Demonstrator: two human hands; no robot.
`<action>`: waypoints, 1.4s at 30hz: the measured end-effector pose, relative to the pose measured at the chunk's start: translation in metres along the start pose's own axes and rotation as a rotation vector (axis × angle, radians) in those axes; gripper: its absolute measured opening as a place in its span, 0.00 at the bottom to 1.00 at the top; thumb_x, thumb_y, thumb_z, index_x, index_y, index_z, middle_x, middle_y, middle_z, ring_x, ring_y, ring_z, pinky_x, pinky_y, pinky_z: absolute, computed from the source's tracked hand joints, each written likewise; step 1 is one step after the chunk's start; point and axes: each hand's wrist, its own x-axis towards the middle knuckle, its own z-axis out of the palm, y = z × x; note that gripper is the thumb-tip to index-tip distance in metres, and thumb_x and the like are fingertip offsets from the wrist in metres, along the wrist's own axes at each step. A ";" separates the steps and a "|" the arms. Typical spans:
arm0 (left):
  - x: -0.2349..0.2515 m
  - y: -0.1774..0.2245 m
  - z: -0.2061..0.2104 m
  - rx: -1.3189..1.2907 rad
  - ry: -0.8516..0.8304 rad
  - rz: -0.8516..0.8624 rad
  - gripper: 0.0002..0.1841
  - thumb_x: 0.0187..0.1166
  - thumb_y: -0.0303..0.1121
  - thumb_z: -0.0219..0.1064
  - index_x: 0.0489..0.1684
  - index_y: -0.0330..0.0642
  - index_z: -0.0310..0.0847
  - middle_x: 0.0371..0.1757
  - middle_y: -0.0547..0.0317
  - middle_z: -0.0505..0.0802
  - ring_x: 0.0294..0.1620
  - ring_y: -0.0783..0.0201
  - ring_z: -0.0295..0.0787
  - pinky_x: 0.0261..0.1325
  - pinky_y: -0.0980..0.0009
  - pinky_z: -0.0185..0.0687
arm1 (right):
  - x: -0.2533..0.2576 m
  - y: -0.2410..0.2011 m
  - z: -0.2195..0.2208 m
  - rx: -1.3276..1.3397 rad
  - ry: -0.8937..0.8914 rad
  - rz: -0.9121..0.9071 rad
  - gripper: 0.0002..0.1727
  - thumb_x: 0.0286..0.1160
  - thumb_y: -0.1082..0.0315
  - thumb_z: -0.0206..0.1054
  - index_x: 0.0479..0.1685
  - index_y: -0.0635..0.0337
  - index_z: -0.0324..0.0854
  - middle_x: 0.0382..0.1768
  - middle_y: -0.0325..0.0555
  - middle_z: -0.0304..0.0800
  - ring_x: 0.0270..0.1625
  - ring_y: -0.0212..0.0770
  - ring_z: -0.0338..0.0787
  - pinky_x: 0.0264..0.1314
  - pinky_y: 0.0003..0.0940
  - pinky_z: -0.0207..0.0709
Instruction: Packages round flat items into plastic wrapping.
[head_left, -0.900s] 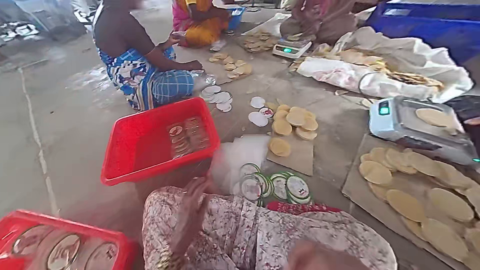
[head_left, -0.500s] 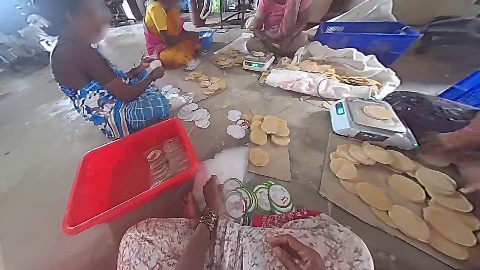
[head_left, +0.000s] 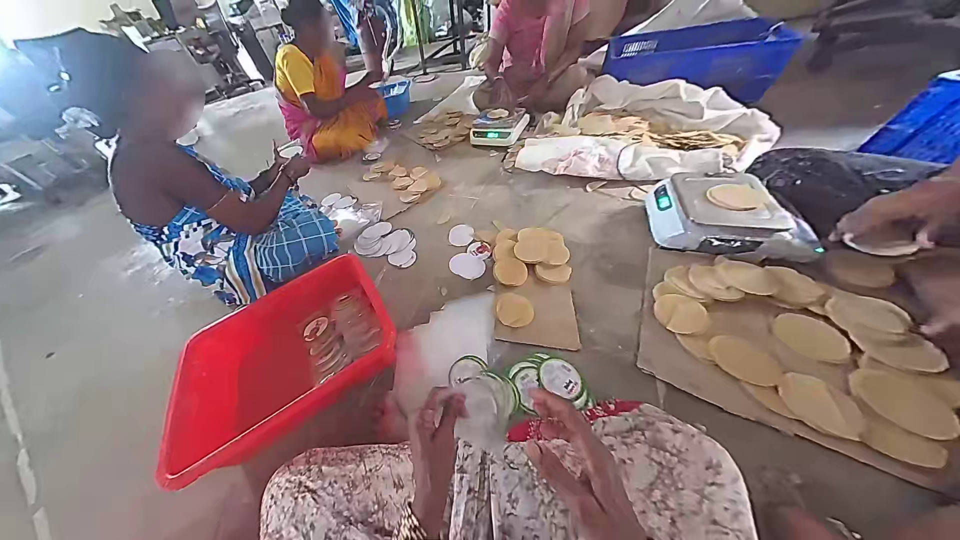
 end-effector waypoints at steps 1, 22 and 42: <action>-0.011 0.009 0.003 -0.029 -0.040 0.038 0.07 0.81 0.24 0.63 0.39 0.38 0.89 0.31 0.68 0.93 0.35 0.76 0.90 0.49 0.75 0.89 | 0.002 -0.006 0.001 0.009 0.008 -0.008 0.46 0.75 0.37 0.66 0.80 0.68 0.70 0.75 0.56 0.81 0.70 0.41 0.85 0.65 0.38 0.85; -0.095 0.125 0.014 0.123 -0.517 0.108 0.07 0.75 0.34 0.74 0.38 0.41 0.90 0.35 0.68 0.94 0.41 0.78 0.90 0.54 0.75 0.86 | -0.050 -0.062 -0.051 0.325 0.205 -0.223 0.14 0.77 0.54 0.71 0.25 0.50 0.84 0.20 0.24 0.82 0.22 0.16 0.76 0.24 0.13 0.70; -0.072 0.103 0.121 -0.090 -0.612 -0.014 0.41 0.74 0.51 0.74 0.78 0.27 0.65 0.62 0.54 0.90 0.62 0.67 0.86 0.68 0.68 0.83 | -0.067 -0.018 -0.136 0.211 0.178 0.020 0.05 0.69 0.67 0.75 0.33 0.58 0.85 0.27 0.31 0.90 0.31 0.24 0.89 0.38 0.25 0.86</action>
